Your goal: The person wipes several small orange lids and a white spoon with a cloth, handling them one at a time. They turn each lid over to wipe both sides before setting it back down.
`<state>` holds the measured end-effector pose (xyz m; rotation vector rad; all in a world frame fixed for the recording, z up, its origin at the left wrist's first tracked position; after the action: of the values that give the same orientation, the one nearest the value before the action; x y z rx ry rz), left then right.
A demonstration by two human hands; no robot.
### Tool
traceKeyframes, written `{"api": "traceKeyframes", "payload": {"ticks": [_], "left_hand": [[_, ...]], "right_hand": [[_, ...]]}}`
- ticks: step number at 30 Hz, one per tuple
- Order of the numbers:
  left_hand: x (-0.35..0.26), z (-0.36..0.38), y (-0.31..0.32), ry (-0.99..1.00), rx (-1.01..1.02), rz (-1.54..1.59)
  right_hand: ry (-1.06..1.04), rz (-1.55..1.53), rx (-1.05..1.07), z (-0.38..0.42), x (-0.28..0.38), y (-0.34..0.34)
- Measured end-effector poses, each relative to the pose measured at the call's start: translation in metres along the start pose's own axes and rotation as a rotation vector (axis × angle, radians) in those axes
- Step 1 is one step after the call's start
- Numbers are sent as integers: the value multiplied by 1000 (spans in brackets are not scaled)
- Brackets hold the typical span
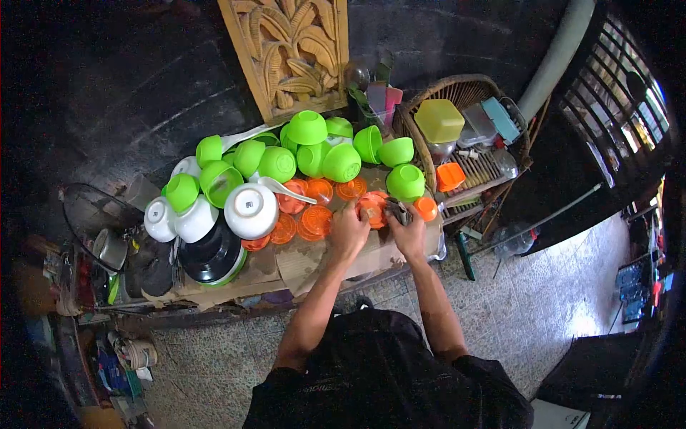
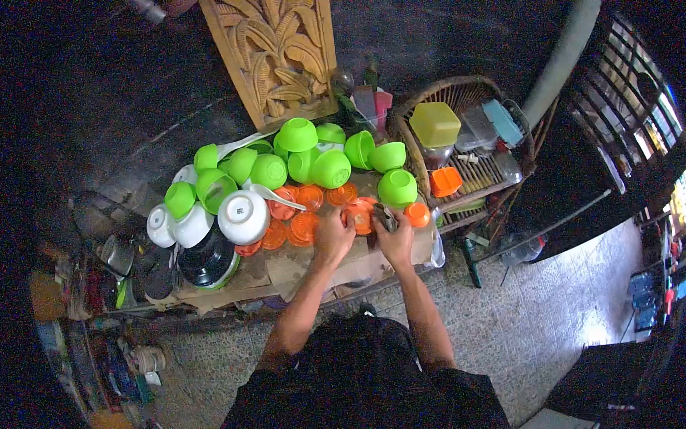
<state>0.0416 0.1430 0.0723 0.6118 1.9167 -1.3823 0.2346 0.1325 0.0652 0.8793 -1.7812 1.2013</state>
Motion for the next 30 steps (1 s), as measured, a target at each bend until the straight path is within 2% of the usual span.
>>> {"api": "traceKeyframes", "payload": {"ticks": [1,2,4,7,9,12,13,17,20,22,23,26,28,29,30], "left_hand": [[2,0,0,-3,-7,-4],[4,0,1,-7,-12,-59],[12,-2,5,-13,-23,-117],[12,-6,-1,-27,-28,13],[17,-4,5,-166,158,94],[25,-5,10,-182,163,197],[25,-5,10,-185,156,195],[24,-9,18,-189,171,131],[36,-15,36,-192,203,118],[34,-15,34,-179,159,89],[37,-15,35,-183,156,88],[46,-11,29,-124,85,-10],[31,9,-14,-242,54,124],[34,16,-30,-246,51,121],[40,25,-53,-207,-58,145]], "right_hand": [[-90,52,-33,0,-2,-1],[-93,47,-28,0,-4,-1],[30,-111,11,0,-17,2],[81,-187,60,4,-19,1],[94,-255,89,9,-4,-1],[160,-293,143,10,-9,5],[194,-320,114,13,3,0],[221,-444,73,2,-27,12],[226,-363,106,-2,-3,7],[217,-351,127,-5,-12,13],[138,-332,113,-6,-12,13],[13,-309,70,-3,-4,8],[-32,-304,38,1,-4,4],[-30,-357,15,5,-8,1],[-22,-409,-7,11,-12,0]]}}
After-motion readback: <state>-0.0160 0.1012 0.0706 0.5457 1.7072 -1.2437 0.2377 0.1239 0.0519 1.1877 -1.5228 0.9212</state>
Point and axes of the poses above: each hand's wrist, its own z-axis away from the middle knuckle, its own y-axis out of the palm, x = y × z, the point moved 7 cm from there along -z, towards the middle knuckle, and after that the axes turned 6 degrees about -y, right-handed, at the moved point
